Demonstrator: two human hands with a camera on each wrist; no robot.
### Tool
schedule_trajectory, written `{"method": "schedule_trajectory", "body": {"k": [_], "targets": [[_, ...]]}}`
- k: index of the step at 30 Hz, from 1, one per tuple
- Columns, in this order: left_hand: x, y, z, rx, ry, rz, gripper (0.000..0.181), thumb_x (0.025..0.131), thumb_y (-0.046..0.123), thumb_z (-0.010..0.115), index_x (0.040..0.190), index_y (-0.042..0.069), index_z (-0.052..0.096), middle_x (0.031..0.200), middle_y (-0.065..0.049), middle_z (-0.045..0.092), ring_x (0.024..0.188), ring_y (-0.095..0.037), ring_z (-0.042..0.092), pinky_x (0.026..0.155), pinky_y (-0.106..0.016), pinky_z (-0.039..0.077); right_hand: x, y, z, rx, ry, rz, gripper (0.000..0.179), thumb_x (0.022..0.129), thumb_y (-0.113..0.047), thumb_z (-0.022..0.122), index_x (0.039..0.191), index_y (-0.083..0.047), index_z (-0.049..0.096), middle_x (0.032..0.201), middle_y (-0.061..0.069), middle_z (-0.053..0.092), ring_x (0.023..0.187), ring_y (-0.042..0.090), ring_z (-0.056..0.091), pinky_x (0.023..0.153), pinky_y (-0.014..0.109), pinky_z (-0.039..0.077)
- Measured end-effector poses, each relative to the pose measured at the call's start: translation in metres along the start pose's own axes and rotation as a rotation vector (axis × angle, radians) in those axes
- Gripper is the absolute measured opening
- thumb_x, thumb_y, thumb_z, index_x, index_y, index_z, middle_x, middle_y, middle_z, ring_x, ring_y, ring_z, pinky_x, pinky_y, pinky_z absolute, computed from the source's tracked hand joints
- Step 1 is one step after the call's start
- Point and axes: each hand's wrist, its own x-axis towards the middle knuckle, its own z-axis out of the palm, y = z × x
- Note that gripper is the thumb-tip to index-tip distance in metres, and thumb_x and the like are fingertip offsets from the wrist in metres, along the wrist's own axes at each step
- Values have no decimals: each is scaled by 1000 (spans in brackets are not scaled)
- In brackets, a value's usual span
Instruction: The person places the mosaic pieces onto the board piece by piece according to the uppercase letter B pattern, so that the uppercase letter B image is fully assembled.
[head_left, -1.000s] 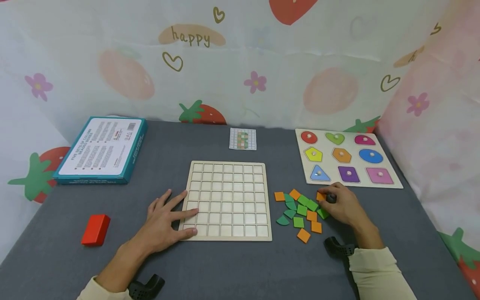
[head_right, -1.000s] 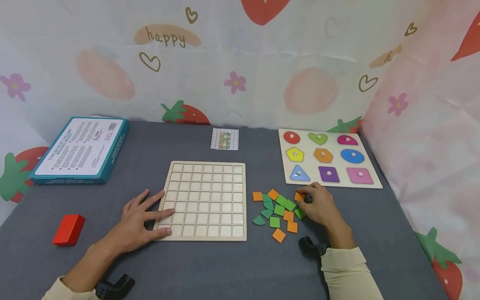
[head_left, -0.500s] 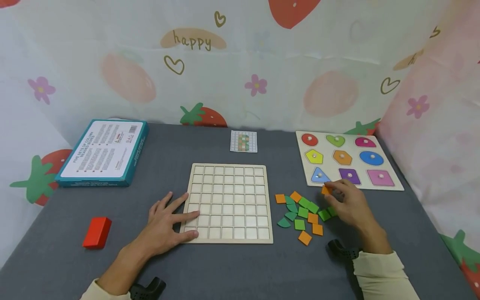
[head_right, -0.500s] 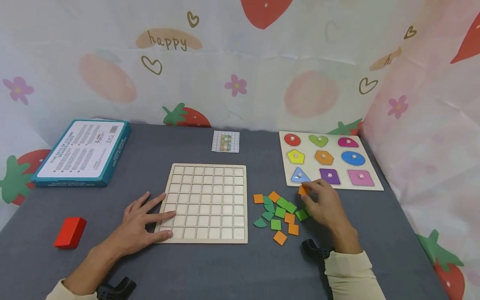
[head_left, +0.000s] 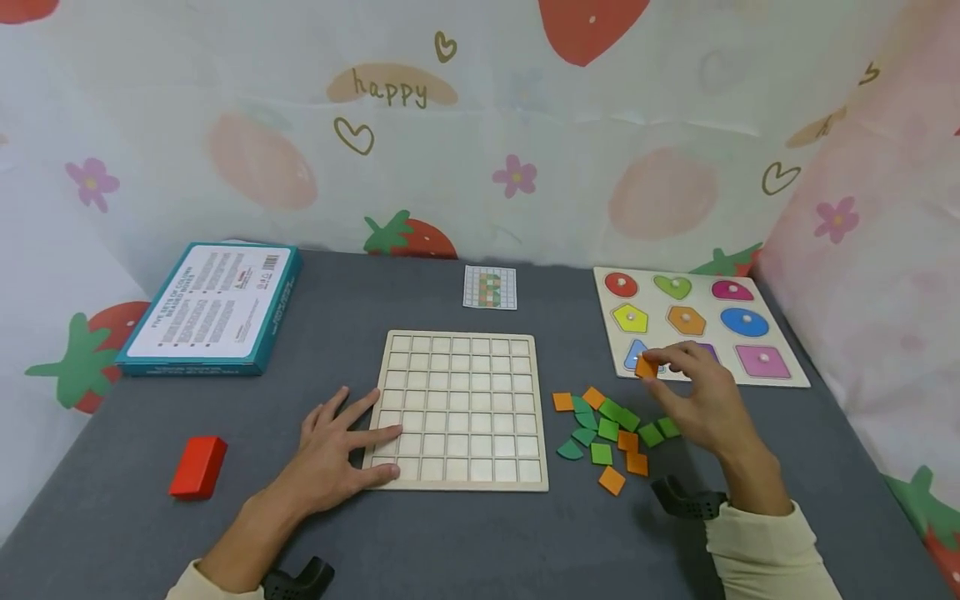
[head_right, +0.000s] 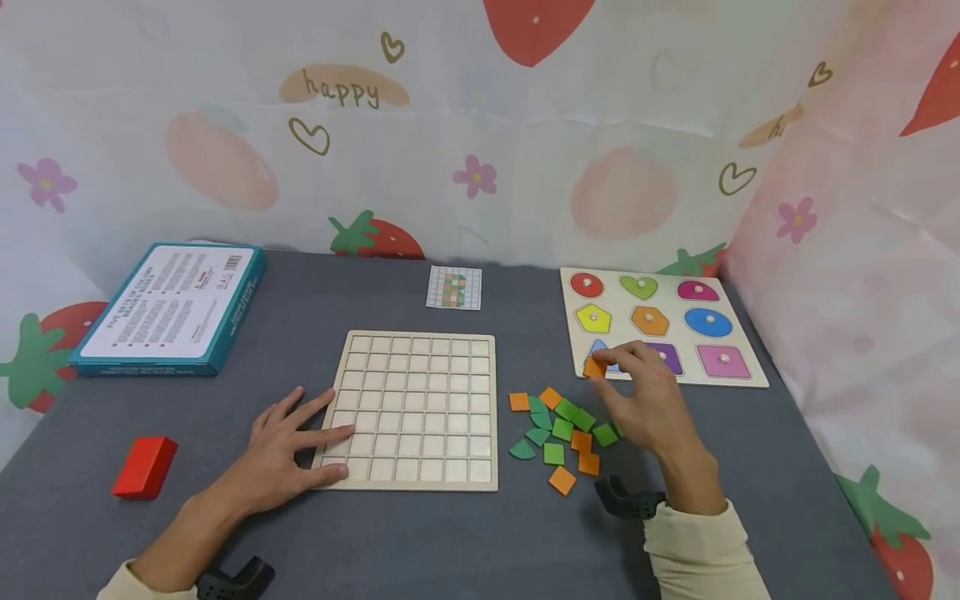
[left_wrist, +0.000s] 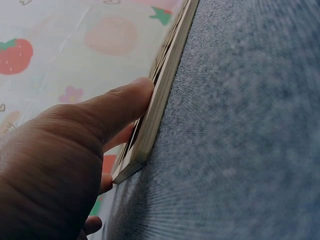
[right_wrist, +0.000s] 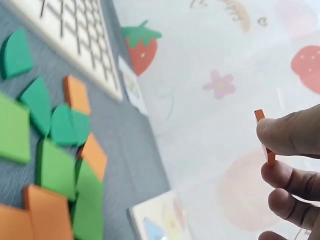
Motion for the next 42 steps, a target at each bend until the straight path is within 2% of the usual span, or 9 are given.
{"method": "schedule_trajectory", "body": {"k": [8,13,19,30,42], "targets": [[0,0,1,1,3,-11,51,82,50,72,125,22,69,149,-14,38,137,-49,15,100,-70,10,14,-23,-3,23,15,-53,32,81,1,76,112,0,69,98,9,61,94,26,52,74,43,42],[-1,1,1,-6,6,-9,51,82,50,73,125,23,69,149,-15,38,137,-49,16,100,-70,10,24,-35,1,44,8,-81,33,81,1,76,114,0,69,98,7,62,91,21,54,71,35,46],[0,1,3,-20,-2,-6,51,82,51,73,125,23,69,149,-14,37,137,-49,15,100,-70,9,33,-50,9,95,-18,-97,28,84,-1,75,111,0,70,101,7,62,94,24,53,75,41,46],[1,0,1,-9,16,1,51,81,50,73,124,22,70,148,-15,38,137,-49,16,99,-70,10,59,-72,39,196,-67,-162,27,85,-2,74,111,0,70,100,6,60,95,24,52,79,41,45],[1,-1,2,-13,15,9,53,80,50,74,124,22,70,148,-16,38,136,-50,17,99,-70,9,69,-89,80,267,-129,-149,28,86,-5,74,113,-2,70,104,5,61,96,23,49,78,42,43]]}}
